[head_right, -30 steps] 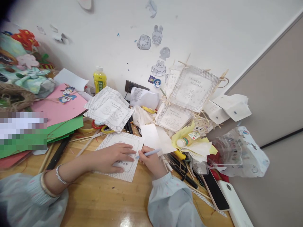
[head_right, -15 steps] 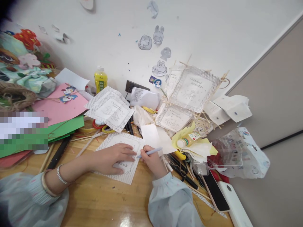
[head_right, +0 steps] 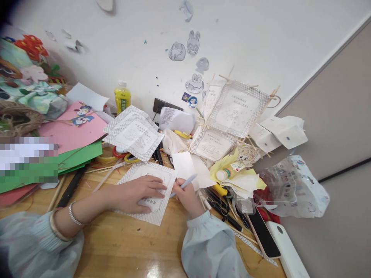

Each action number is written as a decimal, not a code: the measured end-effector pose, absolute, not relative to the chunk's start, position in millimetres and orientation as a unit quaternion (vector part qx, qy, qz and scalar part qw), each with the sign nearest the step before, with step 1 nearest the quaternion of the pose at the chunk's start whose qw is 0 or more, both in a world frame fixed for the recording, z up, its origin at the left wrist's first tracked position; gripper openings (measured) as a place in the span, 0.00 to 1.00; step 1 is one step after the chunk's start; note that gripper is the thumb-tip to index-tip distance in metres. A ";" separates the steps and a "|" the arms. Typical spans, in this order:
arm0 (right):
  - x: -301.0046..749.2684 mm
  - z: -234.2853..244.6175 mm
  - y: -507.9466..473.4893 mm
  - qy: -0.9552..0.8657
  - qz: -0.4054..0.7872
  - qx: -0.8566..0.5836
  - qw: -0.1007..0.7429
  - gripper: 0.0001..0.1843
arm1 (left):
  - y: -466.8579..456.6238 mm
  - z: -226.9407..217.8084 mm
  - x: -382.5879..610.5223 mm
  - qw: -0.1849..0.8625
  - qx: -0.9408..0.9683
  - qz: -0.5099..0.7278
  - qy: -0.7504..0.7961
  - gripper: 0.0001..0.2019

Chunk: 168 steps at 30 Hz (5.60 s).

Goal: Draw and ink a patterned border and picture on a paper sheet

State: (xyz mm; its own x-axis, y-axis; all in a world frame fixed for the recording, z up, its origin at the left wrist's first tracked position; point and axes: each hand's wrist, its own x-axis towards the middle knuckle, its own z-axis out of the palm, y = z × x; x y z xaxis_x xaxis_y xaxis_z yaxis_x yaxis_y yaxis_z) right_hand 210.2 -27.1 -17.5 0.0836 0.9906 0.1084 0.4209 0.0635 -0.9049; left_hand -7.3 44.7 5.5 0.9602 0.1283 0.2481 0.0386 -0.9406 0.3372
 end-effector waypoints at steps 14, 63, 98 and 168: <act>210.0 -17.4 -25.4 -0.621 0.301 -0.593 0.415 0.15 | 42.7 5.5 -7.8 0.169 0.977 0.116 0.063 0.25; 210.6 -18.8 -26.1 -0.622 0.317 -0.580 0.420 0.15 | 33.9 10.0 -7.2 0.136 0.982 0.110 0.071 0.28; 209.5 -15.2 -27.8 -0.623 0.324 -0.577 0.417 0.15 | 34.4 15.3 -7.0 0.121 0.985 0.105 0.058 0.28; 212.8 -18.9 -27.5 -0.629 0.341 -0.567 0.408 0.15 | 37.7 10.5 -9.5 0.157 0.983 0.063 0.075 0.37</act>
State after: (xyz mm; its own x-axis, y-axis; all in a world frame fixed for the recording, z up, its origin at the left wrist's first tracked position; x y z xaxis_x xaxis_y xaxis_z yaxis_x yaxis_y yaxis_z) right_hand 212.8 -27.5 -18.9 -0.0237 0.9916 0.1274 0.4352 0.1250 -0.8916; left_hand -9.5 37.7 10.5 0.9807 0.1676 0.1004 0.1281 -0.9395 0.3177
